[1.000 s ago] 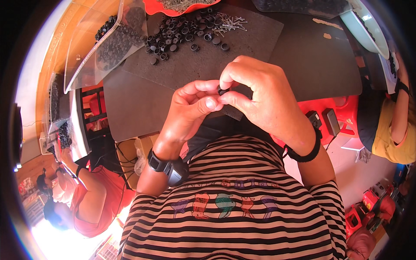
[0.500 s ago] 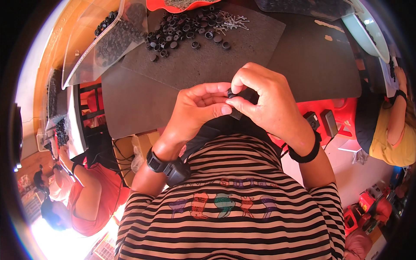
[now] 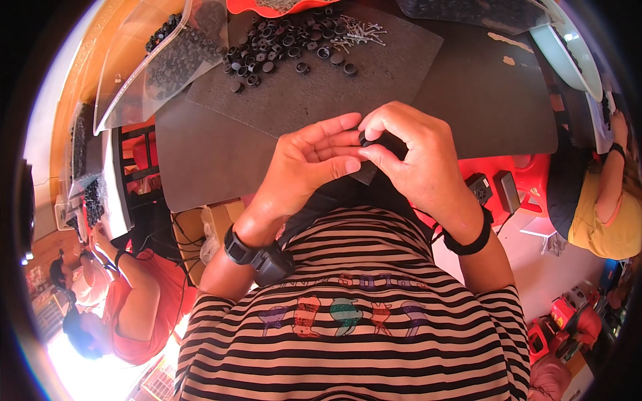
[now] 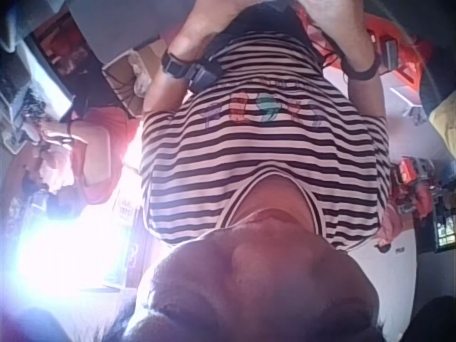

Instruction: Assemble small black plastic components by hand at a workstation.

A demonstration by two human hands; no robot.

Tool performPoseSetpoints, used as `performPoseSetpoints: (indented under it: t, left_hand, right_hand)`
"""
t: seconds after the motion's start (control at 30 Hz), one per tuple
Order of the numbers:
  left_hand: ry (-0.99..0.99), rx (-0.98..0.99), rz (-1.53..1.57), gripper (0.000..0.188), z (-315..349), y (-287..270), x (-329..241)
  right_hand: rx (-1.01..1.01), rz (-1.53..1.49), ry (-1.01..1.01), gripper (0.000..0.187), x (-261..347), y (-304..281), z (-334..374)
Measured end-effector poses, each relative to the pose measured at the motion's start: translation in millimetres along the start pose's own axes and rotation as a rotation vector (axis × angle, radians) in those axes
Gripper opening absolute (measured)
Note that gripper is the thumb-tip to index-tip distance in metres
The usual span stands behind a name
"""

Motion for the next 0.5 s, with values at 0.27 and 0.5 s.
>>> performPoseSetpoints:
  t: [0.27, 0.5]
  left_hand:
    - [-0.019, 0.026, -0.014, 0.052, -5.7, 2.3, 2.9]
    - [-0.043, 0.013, -0.019, 0.050, -7.2, 4.9, 2.9]
  right_hand:
    - [-0.031, 0.019, 0.001, 0.028, -3.0, 0.7, 1.4]
    - [-0.051, -0.030, 0.093, 0.027, -15.8, 1.4, 3.3]
Point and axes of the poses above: each hand's wrist, its own z-axis away from the middle knuckle, its own y-axis out of the palm, x = y × z, the point moved 6 cm from there along -z, towards the middle knuckle, and after that the axes turned 15 degrees about -x, right-handed, at the moved point
